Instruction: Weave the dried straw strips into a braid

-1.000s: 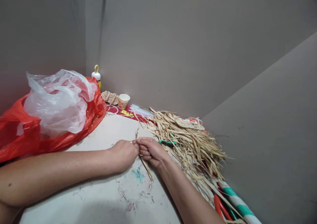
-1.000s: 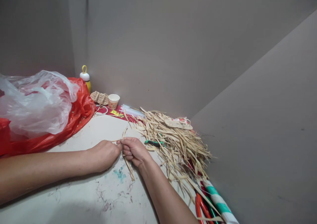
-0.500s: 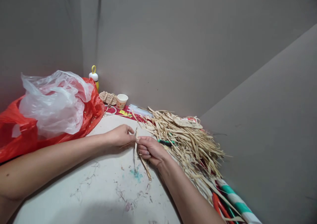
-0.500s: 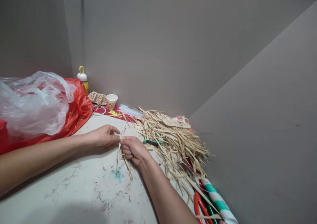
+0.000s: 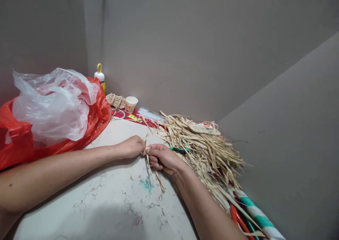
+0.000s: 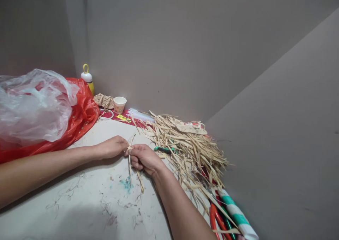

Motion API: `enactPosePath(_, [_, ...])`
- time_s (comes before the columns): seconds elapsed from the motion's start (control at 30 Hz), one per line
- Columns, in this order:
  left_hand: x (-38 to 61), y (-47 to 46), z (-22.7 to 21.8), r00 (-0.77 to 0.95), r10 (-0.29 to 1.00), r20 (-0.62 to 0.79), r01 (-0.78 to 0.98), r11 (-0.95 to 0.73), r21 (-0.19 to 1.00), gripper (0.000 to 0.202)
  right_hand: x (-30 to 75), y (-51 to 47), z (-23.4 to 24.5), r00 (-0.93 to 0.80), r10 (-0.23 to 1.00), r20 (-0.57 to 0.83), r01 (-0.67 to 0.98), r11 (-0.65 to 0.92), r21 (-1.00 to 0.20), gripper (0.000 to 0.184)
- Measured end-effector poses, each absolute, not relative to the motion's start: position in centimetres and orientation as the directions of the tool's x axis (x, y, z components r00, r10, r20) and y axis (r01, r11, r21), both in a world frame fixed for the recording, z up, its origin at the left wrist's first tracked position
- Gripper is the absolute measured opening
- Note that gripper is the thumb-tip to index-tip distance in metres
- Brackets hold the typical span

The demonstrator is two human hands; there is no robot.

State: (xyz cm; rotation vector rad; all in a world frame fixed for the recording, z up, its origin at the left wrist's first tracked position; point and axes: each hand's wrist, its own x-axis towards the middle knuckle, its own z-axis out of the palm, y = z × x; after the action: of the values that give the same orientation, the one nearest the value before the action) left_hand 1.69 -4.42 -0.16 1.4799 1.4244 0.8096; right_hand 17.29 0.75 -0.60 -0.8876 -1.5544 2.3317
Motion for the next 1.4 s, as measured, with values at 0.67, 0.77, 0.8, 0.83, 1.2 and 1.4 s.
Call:
enactPosePath(0.67, [1.4, -4.0, -0.7, 0.101, 0.977, -0.190, 0.308, 0.151, 0.939, 0.020, 17.7, -0.2, 0.3, -0.684, 0.694, -0.223, 0.509, 0.237, -0.827, 0.021])
enactPosePath(0.77, [1.4, -4.2, -0.4, 0.102, 0.979, -0.176, 0.336, 0.132, 0.933, 0.020, 18.1, -0.1, 1.4, -0.669, 0.709, -0.224, 0.556, 0.277, -0.784, 0.019])
enactPosePath(0.8, [1.4, -4.2, -0.3, 0.104, 0.980, -0.170, 0.346, 0.124, 0.930, 0.020, 18.2, -0.2, 1.8, -0.661, 0.716, -0.225, 0.566, 0.279, -0.776, 0.020])
enactPosePath(0.83, [1.4, -4.2, -0.3, 0.108, 0.980, -0.165, 0.354, 0.117, 0.928, 0.020, 18.2, -0.2, 2.1, -0.655, 0.722, -0.225, 0.572, 0.278, -0.772, 0.020])
enactPosePath(1.2, [1.3, -4.1, -0.7, 0.093, 0.971, -0.221, 0.226, 0.196, 0.954, 0.016, 16.6, -4.8, 2.2, -0.716, 0.688, -0.118, 0.639, 0.579, -0.506, 0.028])
enactPosePath(1.4, [1.3, -4.1, 0.0, 0.146, 0.907, -0.396, 0.025, 0.397, 0.918, 0.014, 16.1, -6.0, 2.8, -0.741, 0.655, -0.148, 0.671, 0.723, -0.165, 0.031])
